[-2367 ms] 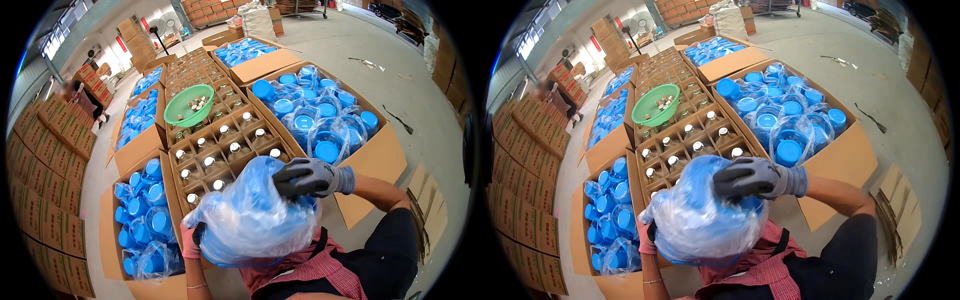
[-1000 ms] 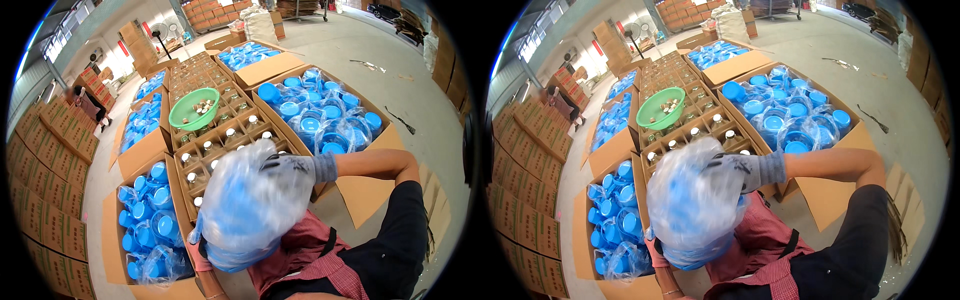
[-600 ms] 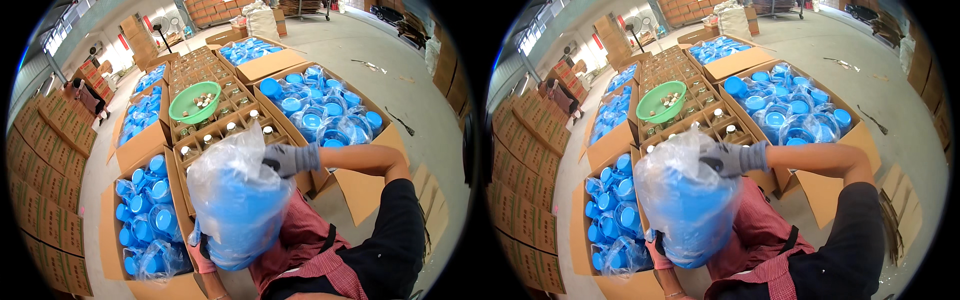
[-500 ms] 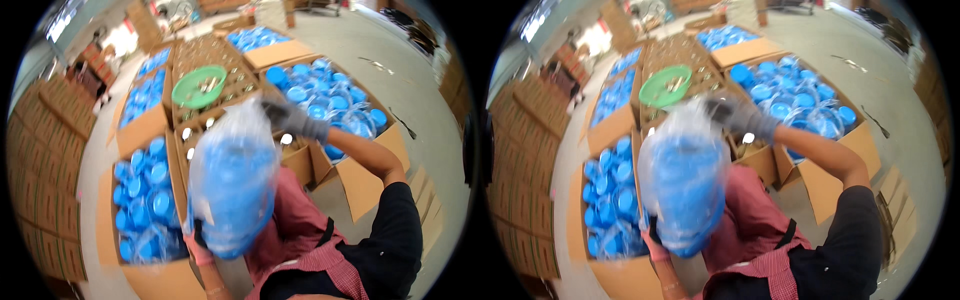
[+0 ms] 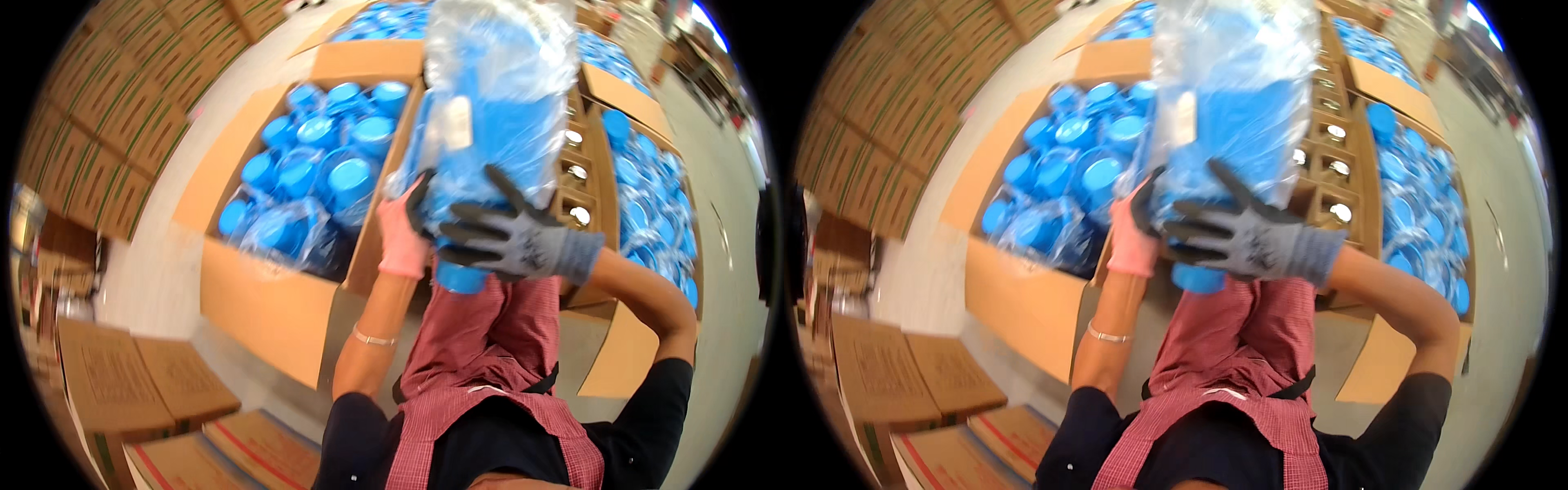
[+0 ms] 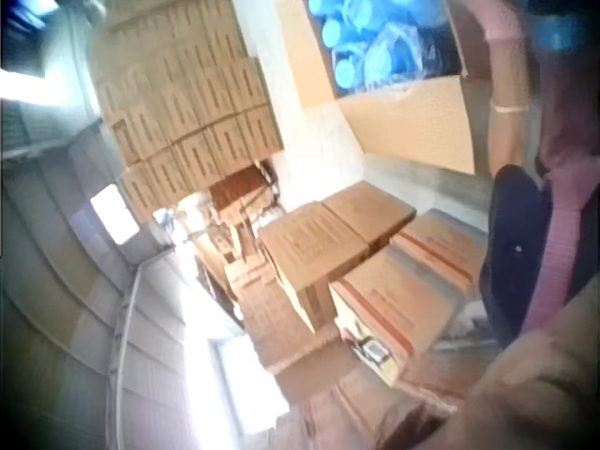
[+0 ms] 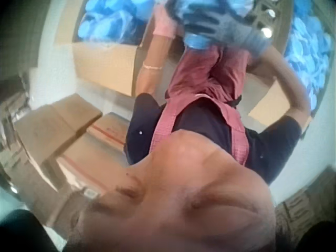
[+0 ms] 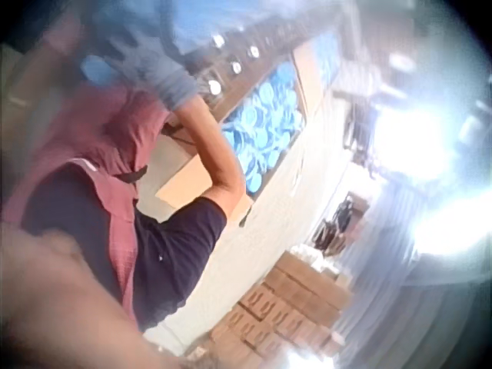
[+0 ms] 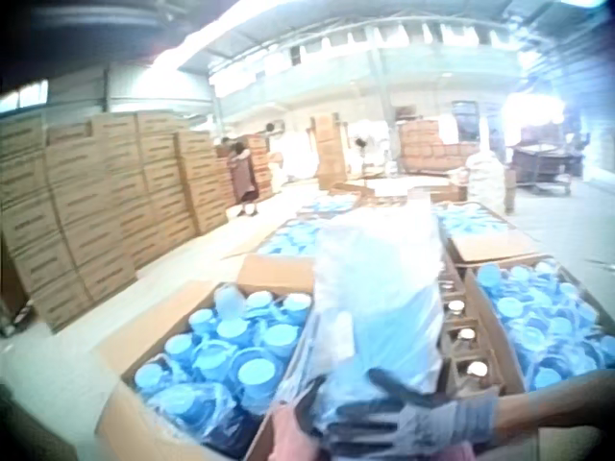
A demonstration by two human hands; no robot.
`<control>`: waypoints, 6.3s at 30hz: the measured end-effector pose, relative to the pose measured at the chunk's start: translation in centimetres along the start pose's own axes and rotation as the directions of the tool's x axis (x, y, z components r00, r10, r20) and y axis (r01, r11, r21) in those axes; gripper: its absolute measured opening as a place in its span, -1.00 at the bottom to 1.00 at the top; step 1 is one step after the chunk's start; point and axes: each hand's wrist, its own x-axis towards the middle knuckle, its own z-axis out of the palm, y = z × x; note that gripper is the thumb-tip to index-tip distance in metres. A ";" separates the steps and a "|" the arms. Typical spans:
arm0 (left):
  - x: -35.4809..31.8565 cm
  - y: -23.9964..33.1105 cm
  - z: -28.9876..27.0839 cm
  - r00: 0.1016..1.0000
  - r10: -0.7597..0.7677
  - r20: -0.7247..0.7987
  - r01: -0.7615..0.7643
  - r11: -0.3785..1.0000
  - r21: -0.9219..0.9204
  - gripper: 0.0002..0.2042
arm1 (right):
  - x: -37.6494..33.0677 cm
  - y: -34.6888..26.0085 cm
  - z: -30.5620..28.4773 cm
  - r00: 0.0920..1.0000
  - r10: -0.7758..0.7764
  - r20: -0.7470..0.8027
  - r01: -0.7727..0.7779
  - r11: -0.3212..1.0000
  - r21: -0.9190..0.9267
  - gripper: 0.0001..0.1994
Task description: The person assembles blue plastic containers by hand. They pick up a container, insert a metal cap into the opening, and then place the assembled unit into a cardboard box. The process is repeated continuously throughout the video.
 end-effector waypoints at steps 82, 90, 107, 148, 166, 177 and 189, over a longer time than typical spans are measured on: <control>14.5 16.6 -21.4 0.909 0.125 0.397 0.338 0.335 -0.880 -0.49 | 9.1 5.2 -2.2 0.443 0.712 -0.544 0.641 0.172 0.748 -0.24; 15.3 24.8 -9.0 0.652 0.371 0.662 0.598 0.285 -0.749 -0.28 | -8.7 2.5 -0.7 0.461 0.869 -0.183 0.627 -0.172 0.760 -0.40; 3.0 18.1 0.4 0.798 0.261 0.543 0.590 -0.156 -0.792 -0.38 | -12.7 -6.2 5.4 0.307 0.927 0.216 0.071 -0.249 0.966 -0.44; 0.2 -9.1 -6.0 0.852 -0.399 -0.339 0.456 0.884 0.106 -0.47 | -9.4 5.1 4.9 0.557 0.807 0.195 -0.213 -0.088 0.973 -0.43; -7.5 -22.4 -15.5 0.934 -0.214 0.287 -0.088 0.640 0.763 -0.83 | -8.1 4.4 4.9 0.495 0.839 0.225 -0.248 -0.112 0.962 -0.47; -4.0 -19.4 -13.3 0.632 -0.622 0.463 0.644 0.753 0.132 -0.67 | -8.6 4.0 5.0 0.503 0.821 0.271 -0.215 -0.185 0.959 -0.48; 3.3 -5.0 3.4 0.774 -0.263 0.575 0.511 0.796 -0.323 -0.60 | -5.5 4.2 3.5 0.423 0.895 0.141 -0.326 0.005 0.945 -0.45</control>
